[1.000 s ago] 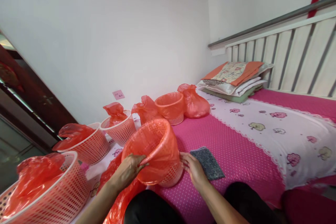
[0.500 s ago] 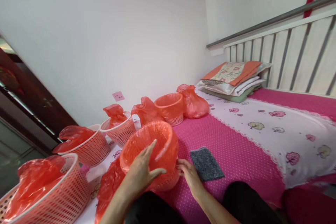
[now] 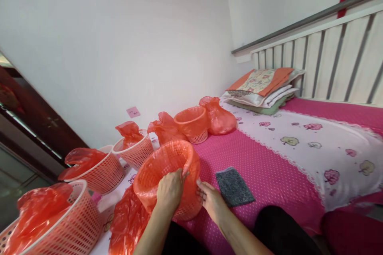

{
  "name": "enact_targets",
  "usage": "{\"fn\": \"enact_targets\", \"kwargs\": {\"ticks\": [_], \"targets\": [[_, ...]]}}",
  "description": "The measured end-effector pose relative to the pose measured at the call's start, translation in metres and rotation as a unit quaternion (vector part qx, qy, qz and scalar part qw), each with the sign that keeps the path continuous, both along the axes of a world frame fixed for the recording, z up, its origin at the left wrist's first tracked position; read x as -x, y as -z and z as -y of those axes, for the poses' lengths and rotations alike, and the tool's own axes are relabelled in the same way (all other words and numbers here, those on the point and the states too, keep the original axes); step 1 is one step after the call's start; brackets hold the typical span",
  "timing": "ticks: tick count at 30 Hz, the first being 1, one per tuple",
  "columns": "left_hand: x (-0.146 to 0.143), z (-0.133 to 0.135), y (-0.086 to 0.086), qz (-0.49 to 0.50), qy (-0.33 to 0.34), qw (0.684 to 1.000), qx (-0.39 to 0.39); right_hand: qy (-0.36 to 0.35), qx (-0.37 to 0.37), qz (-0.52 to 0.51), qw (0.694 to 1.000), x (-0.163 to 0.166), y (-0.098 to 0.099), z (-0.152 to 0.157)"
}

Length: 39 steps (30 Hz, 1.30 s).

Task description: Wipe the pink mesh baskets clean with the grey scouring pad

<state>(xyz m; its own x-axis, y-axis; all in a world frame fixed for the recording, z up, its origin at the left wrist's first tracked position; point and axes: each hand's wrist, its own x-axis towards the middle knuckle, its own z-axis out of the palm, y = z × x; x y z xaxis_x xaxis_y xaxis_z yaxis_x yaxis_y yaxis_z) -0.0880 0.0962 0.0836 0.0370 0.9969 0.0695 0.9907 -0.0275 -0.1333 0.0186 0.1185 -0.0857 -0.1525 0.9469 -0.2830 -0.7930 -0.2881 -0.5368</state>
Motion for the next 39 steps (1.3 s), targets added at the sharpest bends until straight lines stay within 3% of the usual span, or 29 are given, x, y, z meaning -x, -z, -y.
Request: {"fn": "enact_targets", "kwargs": {"ticks": [3, 10, 15, 20, 26, 30, 35, 39], "targets": [[-0.001, 0.005, 0.004, -0.009, 0.002, 1.0, 0.005, -0.003, -0.018, 0.011, 1.0, -0.001, -0.005, 0.005], [0.007, 0.017, 0.012, -0.014, -0.019, 1.0, 0.008, -0.049, -0.033, -0.116, 0.992, -0.001, -0.011, 0.016], [0.013, 0.025, 0.014, -0.014, -0.031, 0.999, 0.01, -0.057, -0.064, -0.125, 0.988, -0.005, 0.004, 0.009], [0.021, 0.033, 0.017, -0.016, -0.017, 1.0, 0.012, -0.025, 0.003, -0.146, 0.989, -0.013, 0.027, -0.003], [0.036, 0.034, 0.028, -0.012, -0.001, 1.0, 0.014, -0.023, -0.024, -0.133, 0.991, -0.02, 0.027, -0.007], [0.053, 0.033, 0.027, 0.008, 0.04, 0.999, 0.016, -0.011, 0.0, -0.098, 0.995, -0.023, 0.032, -0.009], [0.082, 0.029, 0.013, 0.075, 0.144, 0.986, 0.03, -0.014, 0.045, -0.085, 0.995, -0.025, 0.042, -0.013], [0.1, 0.029, 0.019, 0.09, 0.186, 0.976, -0.063, -0.054, 0.054, -0.1, 0.992, -0.023, 0.042, -0.017]]}}
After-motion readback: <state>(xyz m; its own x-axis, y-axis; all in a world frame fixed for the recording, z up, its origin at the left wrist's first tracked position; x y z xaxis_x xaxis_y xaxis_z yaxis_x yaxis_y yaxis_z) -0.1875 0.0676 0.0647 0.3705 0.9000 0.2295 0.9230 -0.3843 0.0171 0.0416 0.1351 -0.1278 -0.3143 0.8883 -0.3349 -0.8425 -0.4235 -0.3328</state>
